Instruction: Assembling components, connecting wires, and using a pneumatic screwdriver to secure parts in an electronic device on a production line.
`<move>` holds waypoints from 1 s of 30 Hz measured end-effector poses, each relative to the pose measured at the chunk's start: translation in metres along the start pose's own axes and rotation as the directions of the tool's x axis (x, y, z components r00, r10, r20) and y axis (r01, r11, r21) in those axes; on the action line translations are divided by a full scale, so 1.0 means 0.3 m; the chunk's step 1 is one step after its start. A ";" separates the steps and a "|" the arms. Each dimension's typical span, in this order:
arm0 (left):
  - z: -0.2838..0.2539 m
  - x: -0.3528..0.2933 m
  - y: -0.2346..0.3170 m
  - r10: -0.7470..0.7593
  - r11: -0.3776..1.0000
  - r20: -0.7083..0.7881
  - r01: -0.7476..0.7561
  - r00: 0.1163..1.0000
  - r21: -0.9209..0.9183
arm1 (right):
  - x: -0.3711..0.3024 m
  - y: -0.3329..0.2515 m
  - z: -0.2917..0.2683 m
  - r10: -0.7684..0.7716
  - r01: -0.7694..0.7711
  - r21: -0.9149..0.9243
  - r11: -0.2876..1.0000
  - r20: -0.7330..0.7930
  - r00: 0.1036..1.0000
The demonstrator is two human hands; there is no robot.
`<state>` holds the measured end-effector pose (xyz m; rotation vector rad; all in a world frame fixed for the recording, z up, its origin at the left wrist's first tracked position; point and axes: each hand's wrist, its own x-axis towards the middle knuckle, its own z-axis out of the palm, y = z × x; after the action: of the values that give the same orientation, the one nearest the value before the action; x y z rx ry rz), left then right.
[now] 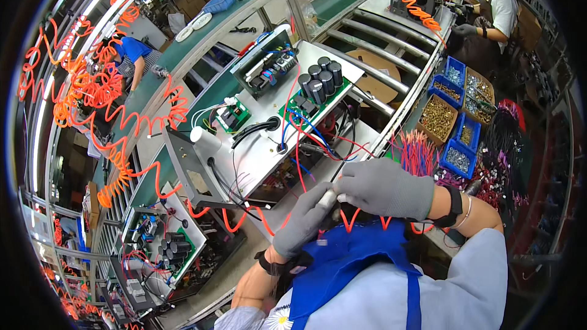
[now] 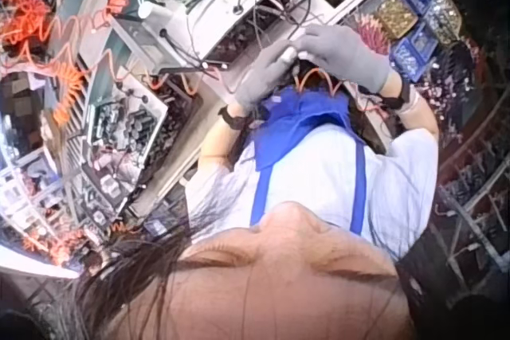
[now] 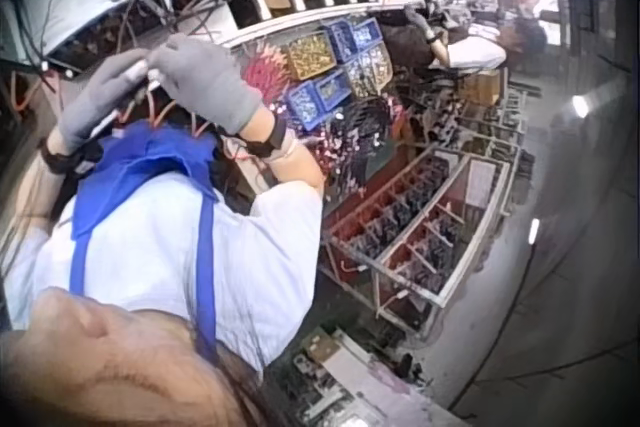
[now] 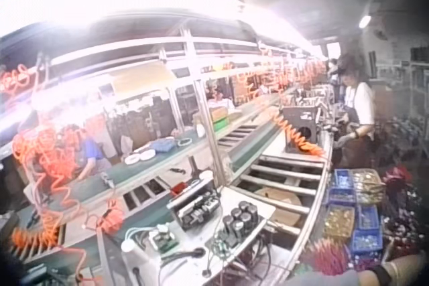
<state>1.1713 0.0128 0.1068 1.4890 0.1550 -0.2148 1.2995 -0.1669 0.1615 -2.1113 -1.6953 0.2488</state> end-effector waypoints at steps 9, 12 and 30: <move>-0.002 0.029 0.018 0.015 0.997 0.072 -0.009 0.997 -0.082 | -0.017 0.014 -0.031 0.066 -0.066 0.218 0.974 0.007 0.998; -0.002 0.045 0.007 0.021 0.998 0.099 -0.015 0.995 -0.062 | -0.017 0.021 -0.038 0.119 -0.114 0.212 0.971 -0.010 0.993; -0.022 0.034 0.016 0.055 0.998 0.069 -0.057 0.996 0.035 | -0.016 0.024 -0.039 0.077 -0.076 0.008 0.997 -0.077 0.994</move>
<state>1.1825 0.0191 0.1087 1.5187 0.0545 -0.2238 1.3094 -0.1751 0.1684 -2.1559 -1.5703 0.1913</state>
